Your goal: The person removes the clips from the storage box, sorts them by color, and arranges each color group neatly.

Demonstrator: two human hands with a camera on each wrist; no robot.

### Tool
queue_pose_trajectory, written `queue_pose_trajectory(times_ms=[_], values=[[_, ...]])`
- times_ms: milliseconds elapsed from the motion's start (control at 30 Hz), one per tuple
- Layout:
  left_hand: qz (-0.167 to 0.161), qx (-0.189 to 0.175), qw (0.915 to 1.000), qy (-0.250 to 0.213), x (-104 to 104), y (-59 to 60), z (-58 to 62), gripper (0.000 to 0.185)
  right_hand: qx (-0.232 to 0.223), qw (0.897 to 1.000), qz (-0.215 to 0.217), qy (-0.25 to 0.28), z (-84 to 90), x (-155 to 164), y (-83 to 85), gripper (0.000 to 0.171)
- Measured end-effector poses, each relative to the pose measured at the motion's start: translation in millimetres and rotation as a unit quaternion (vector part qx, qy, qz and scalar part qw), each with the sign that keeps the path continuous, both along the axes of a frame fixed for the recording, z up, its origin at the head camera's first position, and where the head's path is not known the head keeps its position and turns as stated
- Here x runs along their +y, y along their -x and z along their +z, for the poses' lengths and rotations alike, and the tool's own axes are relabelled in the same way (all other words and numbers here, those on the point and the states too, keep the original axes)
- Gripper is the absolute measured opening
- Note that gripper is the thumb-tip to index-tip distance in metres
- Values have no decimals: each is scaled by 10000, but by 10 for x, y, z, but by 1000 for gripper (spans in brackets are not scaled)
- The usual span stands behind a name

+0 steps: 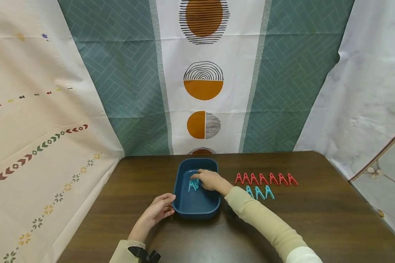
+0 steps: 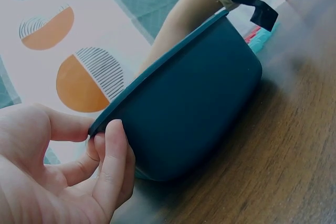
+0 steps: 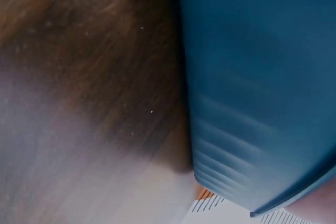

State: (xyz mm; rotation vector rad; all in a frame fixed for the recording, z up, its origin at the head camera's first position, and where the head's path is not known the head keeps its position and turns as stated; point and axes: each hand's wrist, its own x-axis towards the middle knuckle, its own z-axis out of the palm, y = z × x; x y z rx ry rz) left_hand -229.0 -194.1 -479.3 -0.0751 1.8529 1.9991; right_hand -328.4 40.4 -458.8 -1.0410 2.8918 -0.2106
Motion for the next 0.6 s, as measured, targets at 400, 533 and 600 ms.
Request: queue_pose_trajectory(times_ms=[400, 533, 600], values=[[5, -34, 10000, 25, -10, 5, 17, 21, 340, 9992, -154, -173, -14, 1, 25, 20], [-13, -28, 10000, 11, -6, -3, 11, 18, 494, 9986, -89, -137, 3, 31, 13, 17], [-6, -7, 10000, 18, -2, -5, 17, 17, 602, 9982, 1, -55, 29, 60, 11, 16]])
